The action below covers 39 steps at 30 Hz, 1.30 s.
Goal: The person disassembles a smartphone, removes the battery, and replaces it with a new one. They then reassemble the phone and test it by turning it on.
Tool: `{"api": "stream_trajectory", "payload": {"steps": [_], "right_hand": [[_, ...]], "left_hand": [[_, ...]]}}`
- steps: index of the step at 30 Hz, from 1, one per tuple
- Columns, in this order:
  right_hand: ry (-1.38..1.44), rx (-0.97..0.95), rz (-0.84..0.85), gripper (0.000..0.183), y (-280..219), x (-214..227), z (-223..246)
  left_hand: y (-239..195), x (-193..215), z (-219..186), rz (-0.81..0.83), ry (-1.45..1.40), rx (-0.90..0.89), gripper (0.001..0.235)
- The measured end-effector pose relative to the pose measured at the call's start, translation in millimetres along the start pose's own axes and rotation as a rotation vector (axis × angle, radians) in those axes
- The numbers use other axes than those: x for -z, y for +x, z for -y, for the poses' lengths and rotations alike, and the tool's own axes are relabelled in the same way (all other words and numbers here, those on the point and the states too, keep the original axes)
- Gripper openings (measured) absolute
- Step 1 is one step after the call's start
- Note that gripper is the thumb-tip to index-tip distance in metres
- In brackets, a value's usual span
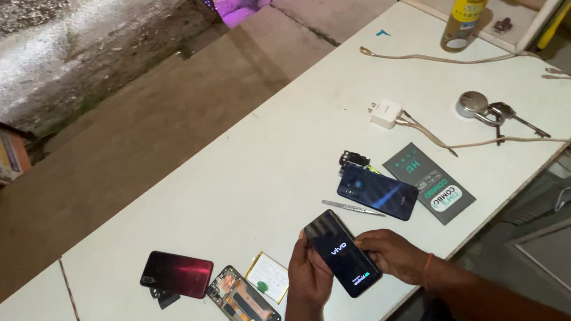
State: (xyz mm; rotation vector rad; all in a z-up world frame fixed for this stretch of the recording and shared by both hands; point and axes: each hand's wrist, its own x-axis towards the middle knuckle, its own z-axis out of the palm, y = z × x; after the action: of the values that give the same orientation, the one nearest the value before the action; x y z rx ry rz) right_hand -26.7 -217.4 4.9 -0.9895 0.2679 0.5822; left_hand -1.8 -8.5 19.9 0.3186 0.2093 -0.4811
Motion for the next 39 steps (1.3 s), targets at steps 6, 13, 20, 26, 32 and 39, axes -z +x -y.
{"api": "stream_trajectory", "payload": {"steps": [6,13,20,26,32,39], "right_hand": [[-0.015,-0.01,-0.031,0.03,-0.3,-0.2,-0.5],[-0.018,-0.033,-0.052,0.03,0.4,0.9,-0.1],[-0.033,-0.034,-0.042,0.031,-0.9,-0.2,0.2],[-0.077,-0.047,-0.037,0.032,-3.0,-6.9,5.1],[-0.142,-0.104,-0.064,0.035,-6.5,-16.7,13.9],[-0.152,-0.047,0.003,0.036,9.4,-35.2,12.8]], "left_hand": [[-0.8,-1.6,-0.2,0.043,0.002,-0.033,0.027],[-0.4,2.9,1.1,0.055,-0.016,-0.022,0.028],[-0.7,2.7,1.3,0.026,0.001,-0.021,0.029],[-1.4,2.3,1.6,-0.019,0.047,-0.012,0.035],[4.4,7.0,4.2,-0.059,0.059,-0.013,0.042],[6.1,-4.9,-8.2,-0.418,0.155,0.021,0.054]]}}
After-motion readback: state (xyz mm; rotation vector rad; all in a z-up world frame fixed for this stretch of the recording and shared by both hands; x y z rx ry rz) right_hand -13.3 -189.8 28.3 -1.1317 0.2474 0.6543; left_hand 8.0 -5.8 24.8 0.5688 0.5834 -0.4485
